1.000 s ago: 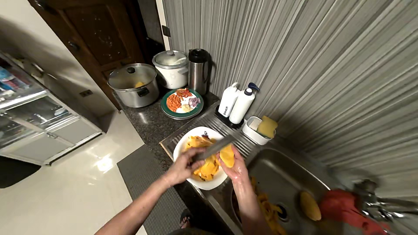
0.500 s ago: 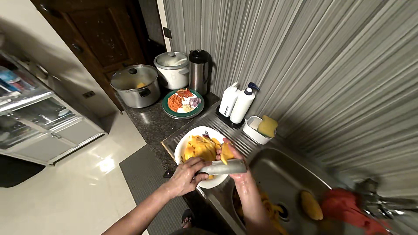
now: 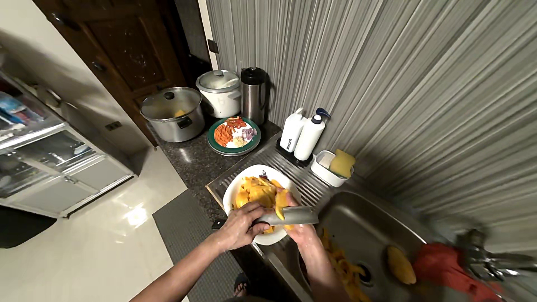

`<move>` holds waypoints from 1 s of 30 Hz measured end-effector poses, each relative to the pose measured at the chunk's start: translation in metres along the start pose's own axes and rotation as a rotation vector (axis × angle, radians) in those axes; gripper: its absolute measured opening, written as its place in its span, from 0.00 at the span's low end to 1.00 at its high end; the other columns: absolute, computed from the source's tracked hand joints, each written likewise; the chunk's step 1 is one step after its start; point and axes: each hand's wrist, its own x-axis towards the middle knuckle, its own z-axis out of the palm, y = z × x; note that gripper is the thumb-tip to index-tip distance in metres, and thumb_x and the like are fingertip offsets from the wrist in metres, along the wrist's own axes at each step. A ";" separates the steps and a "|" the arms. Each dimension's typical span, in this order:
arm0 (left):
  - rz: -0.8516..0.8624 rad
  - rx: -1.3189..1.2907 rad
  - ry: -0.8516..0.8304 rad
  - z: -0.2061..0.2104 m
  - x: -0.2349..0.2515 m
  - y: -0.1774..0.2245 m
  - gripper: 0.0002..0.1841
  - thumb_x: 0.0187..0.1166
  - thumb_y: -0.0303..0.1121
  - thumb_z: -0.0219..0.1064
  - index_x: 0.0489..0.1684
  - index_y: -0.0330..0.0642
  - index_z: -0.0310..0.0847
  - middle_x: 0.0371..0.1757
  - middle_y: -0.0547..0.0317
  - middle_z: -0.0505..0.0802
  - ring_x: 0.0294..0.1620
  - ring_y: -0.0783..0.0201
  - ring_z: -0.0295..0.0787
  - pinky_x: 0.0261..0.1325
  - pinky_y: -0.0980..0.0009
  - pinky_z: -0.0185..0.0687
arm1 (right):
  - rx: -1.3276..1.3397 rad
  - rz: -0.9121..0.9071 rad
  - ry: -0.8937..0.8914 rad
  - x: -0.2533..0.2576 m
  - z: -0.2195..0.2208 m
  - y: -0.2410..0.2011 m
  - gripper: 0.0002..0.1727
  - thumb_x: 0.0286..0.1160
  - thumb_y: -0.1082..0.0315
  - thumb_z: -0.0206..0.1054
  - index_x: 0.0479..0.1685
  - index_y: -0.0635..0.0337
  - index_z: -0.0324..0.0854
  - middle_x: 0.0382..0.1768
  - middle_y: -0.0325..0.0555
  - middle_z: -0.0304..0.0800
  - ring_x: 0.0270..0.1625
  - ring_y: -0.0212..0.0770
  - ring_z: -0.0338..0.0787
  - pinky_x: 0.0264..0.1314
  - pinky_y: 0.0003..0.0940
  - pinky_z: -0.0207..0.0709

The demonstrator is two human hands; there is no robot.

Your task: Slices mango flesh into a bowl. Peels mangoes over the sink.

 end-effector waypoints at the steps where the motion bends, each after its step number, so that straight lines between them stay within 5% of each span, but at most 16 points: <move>1: 0.003 0.000 0.003 -0.001 0.000 -0.001 0.21 0.86 0.49 0.63 0.73 0.55 0.83 0.68 0.59 0.89 0.71 0.64 0.84 0.74 0.60 0.81 | 0.016 -0.010 0.008 0.000 -0.002 -0.002 0.21 0.95 0.59 0.44 0.69 0.59 0.75 0.52 0.46 0.89 0.52 0.37 0.89 0.55 0.36 0.87; 5: -0.009 0.008 -0.004 -0.007 -0.003 -0.007 0.20 0.86 0.48 0.63 0.73 0.56 0.83 0.68 0.58 0.89 0.70 0.63 0.84 0.73 0.59 0.81 | 0.055 -0.035 -0.003 -0.003 -0.014 -0.019 0.22 0.96 0.55 0.40 0.64 0.57 0.77 0.44 0.46 0.90 0.40 0.38 0.92 0.39 0.33 0.89; 9: -0.002 0.011 0.003 -0.008 0.007 -0.012 0.21 0.87 0.49 0.62 0.74 0.56 0.83 0.67 0.60 0.89 0.69 0.65 0.85 0.72 0.59 0.82 | -0.027 0.016 -0.101 -0.002 -0.014 -0.014 0.21 0.93 0.53 0.45 0.66 0.53 0.77 0.43 0.44 0.90 0.27 0.33 0.87 0.18 0.25 0.79; 14: 0.005 0.023 0.006 -0.013 0.023 -0.017 0.21 0.87 0.49 0.62 0.73 0.54 0.83 0.69 0.58 0.89 0.71 0.63 0.84 0.76 0.59 0.79 | 0.079 0.046 -0.179 -0.001 -0.012 -0.003 0.19 0.86 0.53 0.57 0.65 0.52 0.78 0.48 0.47 0.92 0.29 0.34 0.89 0.20 0.27 0.80; 17: -0.023 0.018 0.013 -0.018 0.025 -0.029 0.22 0.88 0.50 0.60 0.73 0.53 0.83 0.69 0.58 0.89 0.72 0.63 0.84 0.77 0.58 0.78 | 0.055 0.092 -0.161 -0.003 -0.016 -0.005 0.21 0.90 0.59 0.49 0.72 0.57 0.77 0.45 0.49 0.92 0.29 0.34 0.89 0.21 0.25 0.81; 21: -0.050 0.098 0.037 -0.026 0.026 -0.040 0.23 0.85 0.52 0.62 0.72 0.53 0.84 0.68 0.57 0.89 0.71 0.59 0.84 0.75 0.56 0.79 | 0.292 0.320 -0.002 0.002 -0.013 -0.009 0.24 0.95 0.55 0.36 0.50 0.60 0.76 0.33 0.48 0.87 0.21 0.31 0.85 0.15 0.18 0.75; 24: -0.013 0.327 0.119 -0.041 0.026 -0.044 0.20 0.84 0.49 0.65 0.71 0.58 0.84 0.66 0.57 0.90 0.66 0.50 0.86 0.63 0.49 0.85 | 0.481 0.413 0.033 0.013 -0.024 -0.002 0.26 0.94 0.49 0.37 0.47 0.59 0.75 0.33 0.44 0.85 0.17 0.27 0.79 0.13 0.16 0.71; 27: 0.151 0.707 0.218 -0.052 0.028 -0.040 0.17 0.83 0.29 0.62 0.67 0.57 0.85 0.61 0.55 0.92 0.56 0.44 0.90 0.38 0.52 0.89 | 0.656 0.432 -0.038 0.016 -0.033 0.004 0.25 0.92 0.49 0.41 0.60 0.58 0.76 0.34 0.43 0.84 0.17 0.28 0.79 0.13 0.17 0.71; 30: 0.251 0.893 0.249 -0.061 0.030 -0.028 0.20 0.80 0.20 0.60 0.64 0.52 0.85 0.58 0.52 0.92 0.52 0.46 0.90 0.34 0.56 0.86 | 0.772 0.471 -0.068 0.016 -0.026 0.002 0.28 0.87 0.46 0.44 0.65 0.59 0.75 0.33 0.44 0.82 0.18 0.30 0.79 0.14 0.19 0.72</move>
